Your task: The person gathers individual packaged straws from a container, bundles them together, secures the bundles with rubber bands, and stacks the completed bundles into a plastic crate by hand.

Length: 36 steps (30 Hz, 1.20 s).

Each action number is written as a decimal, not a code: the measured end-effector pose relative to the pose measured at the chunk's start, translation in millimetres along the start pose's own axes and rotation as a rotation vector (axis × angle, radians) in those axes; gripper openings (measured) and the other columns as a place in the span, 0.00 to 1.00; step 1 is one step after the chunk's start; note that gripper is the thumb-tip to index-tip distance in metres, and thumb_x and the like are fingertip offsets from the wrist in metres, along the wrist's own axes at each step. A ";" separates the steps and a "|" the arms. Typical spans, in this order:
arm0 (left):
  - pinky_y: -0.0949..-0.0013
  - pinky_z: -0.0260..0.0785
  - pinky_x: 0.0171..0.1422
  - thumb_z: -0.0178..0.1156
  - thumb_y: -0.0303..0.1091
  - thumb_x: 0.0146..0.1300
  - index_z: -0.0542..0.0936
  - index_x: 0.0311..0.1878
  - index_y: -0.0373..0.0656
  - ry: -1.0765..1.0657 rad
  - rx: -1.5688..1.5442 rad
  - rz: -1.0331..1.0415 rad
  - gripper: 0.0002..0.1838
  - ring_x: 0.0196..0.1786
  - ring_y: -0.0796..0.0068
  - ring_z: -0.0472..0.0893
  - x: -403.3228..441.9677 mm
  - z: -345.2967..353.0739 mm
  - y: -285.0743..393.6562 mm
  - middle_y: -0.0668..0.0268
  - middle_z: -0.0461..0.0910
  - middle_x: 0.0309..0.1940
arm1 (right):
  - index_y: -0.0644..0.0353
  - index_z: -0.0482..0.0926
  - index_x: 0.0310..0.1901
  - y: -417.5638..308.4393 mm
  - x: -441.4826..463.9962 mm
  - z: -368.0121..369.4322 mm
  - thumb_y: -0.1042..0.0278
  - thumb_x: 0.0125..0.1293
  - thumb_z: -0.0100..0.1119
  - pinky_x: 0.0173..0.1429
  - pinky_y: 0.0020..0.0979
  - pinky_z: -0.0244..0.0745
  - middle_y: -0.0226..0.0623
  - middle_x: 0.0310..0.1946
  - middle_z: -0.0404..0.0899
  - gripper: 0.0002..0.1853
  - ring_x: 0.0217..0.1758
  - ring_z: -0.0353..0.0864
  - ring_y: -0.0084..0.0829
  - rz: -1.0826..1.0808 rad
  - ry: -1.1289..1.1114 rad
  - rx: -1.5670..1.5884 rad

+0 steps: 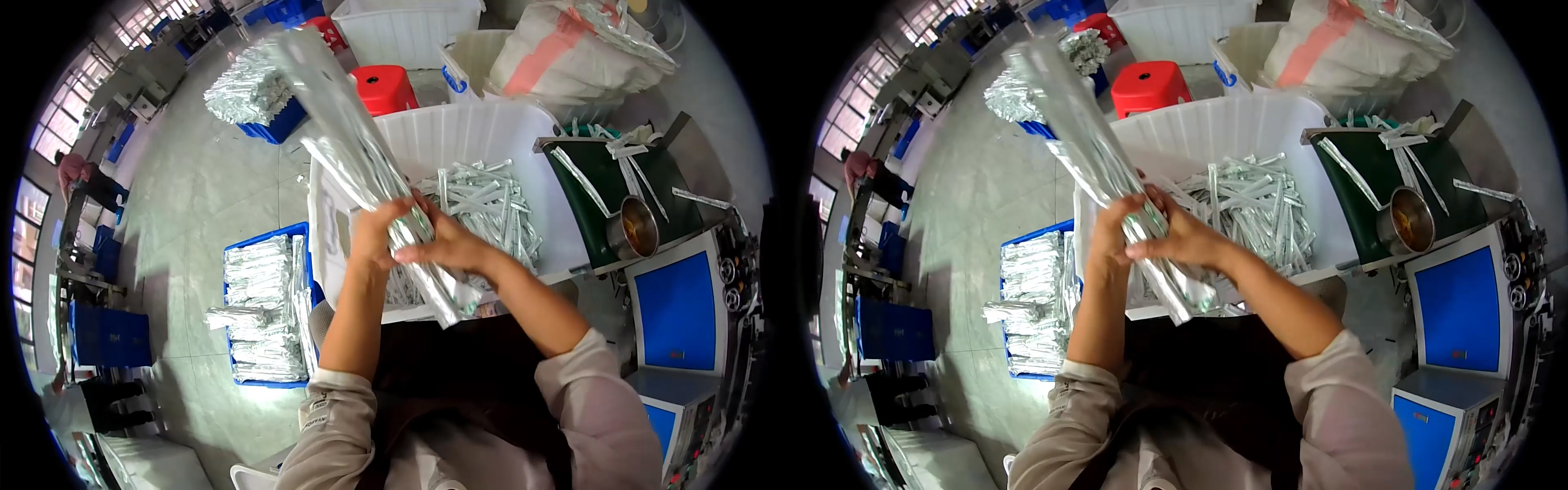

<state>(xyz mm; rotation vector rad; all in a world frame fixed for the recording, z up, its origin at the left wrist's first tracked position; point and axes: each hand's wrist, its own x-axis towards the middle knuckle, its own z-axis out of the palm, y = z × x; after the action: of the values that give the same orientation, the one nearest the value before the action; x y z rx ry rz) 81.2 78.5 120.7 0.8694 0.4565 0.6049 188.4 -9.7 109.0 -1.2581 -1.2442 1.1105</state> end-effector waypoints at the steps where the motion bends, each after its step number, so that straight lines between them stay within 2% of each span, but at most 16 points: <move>1: 0.64 0.73 0.40 0.55 0.28 0.44 0.67 0.48 0.35 -0.013 0.004 -0.006 0.24 0.34 0.65 0.76 -7.5 -0.1 -7.0 0.58 0.74 0.32 | 0.67 0.37 0.65 3.9 -11.5 5.7 0.52 0.42 0.69 0.69 0.34 0.42 0.49 0.65 0.45 0.58 0.68 0.45 0.40 0.023 0.030 0.018; 4: 0.65 0.71 0.41 0.58 0.26 0.43 0.73 0.43 0.32 -0.010 -0.003 0.019 0.19 0.35 0.65 0.77 -43.1 1.2 -28.8 0.58 0.76 0.32 | 0.66 0.37 0.65 1.6 -52.6 41.5 0.57 0.45 0.67 0.67 0.35 0.48 0.45 0.62 0.50 0.55 0.66 0.49 0.37 0.040 0.091 0.231; 8: 0.67 0.70 0.40 0.59 0.26 0.40 0.68 0.51 0.36 -0.204 -0.177 -0.285 0.29 0.34 0.67 0.76 -92.9 -26.0 -81.3 0.58 0.75 0.35 | 0.62 0.42 0.65 38.0 -114.5 95.3 0.69 0.48 0.66 0.63 0.33 0.55 0.39 0.59 0.54 0.48 0.62 0.55 0.31 0.021 0.209 0.451; 9: 0.68 0.70 0.40 0.59 0.26 0.39 0.67 0.52 0.37 -0.217 -0.182 -0.327 0.30 0.33 0.67 0.76 -103.7 -39.4 -99.6 0.59 0.75 0.34 | 0.61 0.41 0.65 53.6 -123.8 96.8 0.69 0.47 0.67 0.62 0.32 0.57 0.37 0.57 0.57 0.49 0.59 0.60 0.31 0.152 0.151 0.484; 11: 0.69 0.68 0.39 0.62 0.28 0.39 0.67 0.51 0.38 -0.191 -0.213 -0.367 0.30 0.33 0.69 0.75 -115.9 -41.5 -107.4 0.62 0.73 0.31 | 0.61 0.40 0.65 54.1 -123.8 74.1 0.69 0.47 0.67 0.59 0.38 0.62 0.40 0.55 0.63 0.50 0.59 0.63 0.35 0.257 0.310 0.632; 13: 0.69 0.66 0.39 0.64 0.28 0.39 0.65 0.53 0.40 -0.402 -0.309 -0.440 0.32 0.33 0.70 0.73 -113.4 -42.1 -115.4 0.64 0.71 0.29 | 0.61 0.41 0.65 42.7 -87.3 34.4 0.67 0.47 0.66 0.54 0.40 0.67 0.44 0.53 0.65 0.49 0.56 0.67 0.37 0.248 0.463 0.566; 16: 0.68 0.64 0.41 0.66 0.28 0.40 0.62 0.56 0.40 -0.519 -0.307 -0.509 0.36 0.35 0.68 0.72 -110.5 -21.3 -113.1 0.63 0.70 0.31 | 0.61 0.44 0.65 3.7 -29.6 -8.4 0.66 0.47 0.65 0.48 0.38 0.72 0.45 0.47 0.71 0.47 0.45 0.75 0.34 0.049 0.231 0.678; 20: 0.58 0.65 0.57 0.73 0.45 0.32 0.59 0.60 0.34 -0.683 -0.664 -0.474 0.51 0.53 0.51 0.71 -109.0 -46.6 -134.1 0.49 0.68 0.52 | 0.65 0.60 0.58 33.9 -29.1 -0.2 0.73 0.45 0.64 0.51 0.37 0.72 0.36 0.34 0.77 0.36 0.39 0.77 0.29 0.011 0.148 0.452; 22: 0.55 0.63 0.60 0.67 0.61 0.35 0.55 0.62 0.32 -0.682 -0.869 -0.478 0.57 0.58 0.46 0.66 -112.1 -46.5 -130.5 0.46 0.62 0.58 | 0.64 0.60 0.58 44.6 -44.0 15.9 0.74 0.46 0.63 0.53 0.34 0.69 0.35 0.33 0.77 0.35 0.39 0.77 0.28 0.044 0.079 0.534; 24: 0.57 0.65 0.58 0.65 0.52 0.44 0.54 0.62 0.32 -0.604 -0.883 -0.595 0.49 0.56 0.50 0.68 -106.0 -58.0 -145.4 0.47 0.64 0.56 | 0.63 0.60 0.59 50.1 -40.2 9.4 0.72 0.47 0.64 0.56 0.32 0.66 0.35 0.37 0.76 0.36 0.43 0.75 0.28 0.095 0.032 0.482; 26: 0.61 0.68 0.53 0.64 0.39 0.46 0.55 0.62 0.32 -0.588 -0.657 -0.576 0.42 0.50 0.57 0.72 -93.1 -62.6 -149.7 0.52 0.68 0.51 | 0.62 0.59 0.60 47.1 -30.2 -0.3 0.69 0.45 0.67 0.57 0.32 0.65 0.37 0.42 0.74 0.39 0.48 0.72 0.28 -0.044 0.046 0.087; 27: 0.64 0.68 0.47 0.64 0.33 0.40 0.56 0.61 0.35 -0.540 -0.701 -0.605 0.42 0.42 0.66 0.71 -89.0 -51.9 -144.8 0.58 0.68 0.42 | 0.61 0.56 0.62 44.2 -23.1 -5.4 0.67 0.43 0.69 0.57 0.30 0.65 0.38 0.47 0.72 0.43 0.52 0.69 0.28 -0.008 0.199 -0.060; 30: 0.67 0.69 0.49 0.66 0.30 0.39 0.59 0.60 0.33 -0.603 -0.601 -0.578 0.41 0.41 0.66 0.75 -83.4 -40.6 -131.5 0.58 0.73 0.38 | 0.60 0.64 0.58 15.7 8.2 -30.6 0.66 0.50 0.64 0.59 0.29 0.62 0.35 0.48 0.72 0.32 0.53 0.68 0.26 -0.096 0.426 0.096; 33: 0.61 0.69 0.54 0.68 0.32 0.37 0.58 0.60 0.33 -0.664 -0.614 -0.641 0.44 0.48 0.59 0.75 -80.8 -47.2 -134.9 0.51 0.73 0.45 | 0.61 0.78 0.44 16.8 22.0 -48.0 0.69 0.59 0.53 0.59 0.30 0.63 0.34 0.44 0.78 0.13 0.53 0.72 0.27 0.042 -0.106 -0.250; 35: 0.58 0.69 0.54 0.69 0.35 0.40 0.55 0.62 0.34 -0.622 -0.788 -0.662 0.46 0.47 0.56 0.75 -84.5 -48.4 -127.3 0.47 0.70 0.48 | 0.56 0.81 0.40 42.0 8.3 -16.6 0.63 0.58 0.56 0.52 0.31 0.69 0.36 0.41 0.80 0.11 0.49 0.76 0.30 -0.070 -0.438 -0.318; 36: 0.56 0.69 0.54 0.69 0.36 0.40 0.54 0.63 0.35 -0.560 -0.807 -0.675 0.47 0.47 0.55 0.75 -86.5 -51.3 -126.9 0.46 0.70 0.49 | 0.54 0.82 0.36 54.7 -4.6 4.0 0.61 0.58 0.56 0.51 0.33 0.70 0.39 0.39 0.80 0.09 0.49 0.77 0.32 -0.140 -0.349 -0.454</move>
<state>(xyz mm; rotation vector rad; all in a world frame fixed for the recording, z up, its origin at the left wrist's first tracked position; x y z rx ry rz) 24.6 -12.6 -0.7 0.0570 -0.0412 -0.1125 188.3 -12.2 54.0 -1.3118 -1.8988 1.0044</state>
